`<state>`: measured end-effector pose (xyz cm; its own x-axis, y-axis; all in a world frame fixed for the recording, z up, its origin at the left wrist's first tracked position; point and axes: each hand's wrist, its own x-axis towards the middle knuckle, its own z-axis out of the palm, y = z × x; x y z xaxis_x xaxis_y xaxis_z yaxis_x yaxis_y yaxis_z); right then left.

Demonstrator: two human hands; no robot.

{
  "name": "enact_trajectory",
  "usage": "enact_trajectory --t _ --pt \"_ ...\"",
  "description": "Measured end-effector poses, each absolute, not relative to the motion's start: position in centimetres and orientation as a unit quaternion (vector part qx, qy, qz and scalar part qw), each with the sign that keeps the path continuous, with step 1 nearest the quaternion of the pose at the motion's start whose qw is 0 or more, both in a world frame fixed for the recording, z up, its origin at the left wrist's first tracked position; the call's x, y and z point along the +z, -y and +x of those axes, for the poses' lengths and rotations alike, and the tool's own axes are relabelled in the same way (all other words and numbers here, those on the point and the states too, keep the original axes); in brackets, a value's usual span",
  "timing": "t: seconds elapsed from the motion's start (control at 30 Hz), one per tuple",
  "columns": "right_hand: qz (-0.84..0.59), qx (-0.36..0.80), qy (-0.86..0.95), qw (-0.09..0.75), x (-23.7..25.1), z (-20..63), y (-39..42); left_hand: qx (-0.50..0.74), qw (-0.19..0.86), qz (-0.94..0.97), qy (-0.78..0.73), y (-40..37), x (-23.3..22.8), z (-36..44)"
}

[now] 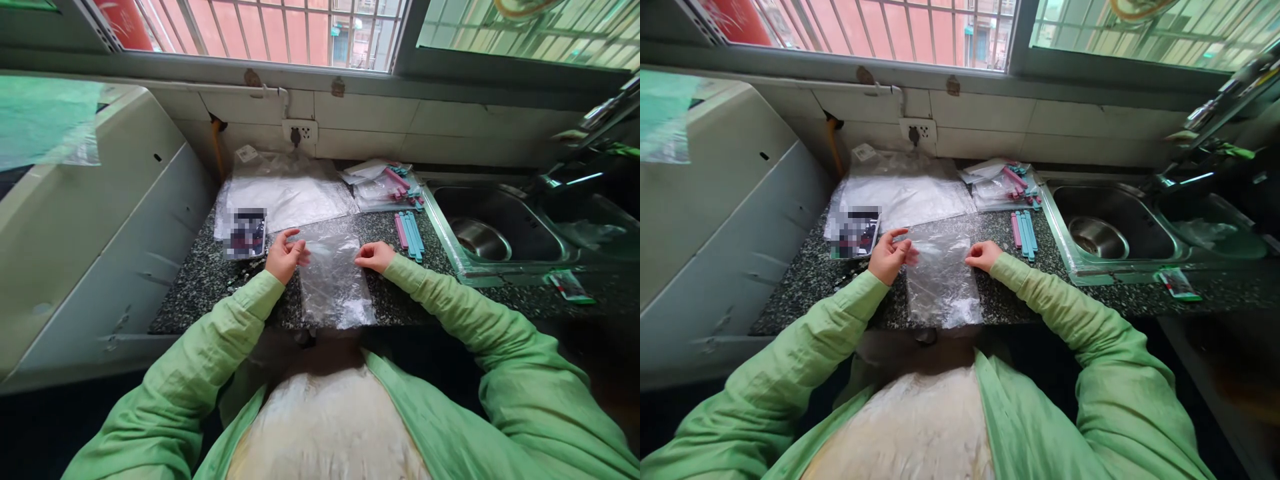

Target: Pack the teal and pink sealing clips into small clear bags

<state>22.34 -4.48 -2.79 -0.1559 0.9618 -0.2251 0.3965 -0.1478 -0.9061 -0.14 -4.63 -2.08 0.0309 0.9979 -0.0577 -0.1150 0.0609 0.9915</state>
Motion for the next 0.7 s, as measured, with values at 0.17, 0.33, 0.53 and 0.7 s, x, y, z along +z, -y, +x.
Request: enact_trajectory --t 0.17,0.33,0.53,0.7 --pt "-0.57 0.454 0.596 0.338 -3.1 22.9 4.3 0.375 0.66 0.392 -0.52 6.0 -2.1 -0.2" --pt "-0.583 0.43 0.609 0.324 -2.9 23.2 4.6 0.357 0.645 0.436 -0.517 6.2 -2.7 0.0" --pt "-0.581 0.409 0.661 0.241 -3.2 23.2 5.2 0.367 0.621 0.456 -0.522 5.7 -2.9 -0.1" --pt "-0.563 0.398 0.673 0.268 -3.4 23.4 5.3 0.373 0.585 0.491 -0.526 5.4 -2.9 -0.8"
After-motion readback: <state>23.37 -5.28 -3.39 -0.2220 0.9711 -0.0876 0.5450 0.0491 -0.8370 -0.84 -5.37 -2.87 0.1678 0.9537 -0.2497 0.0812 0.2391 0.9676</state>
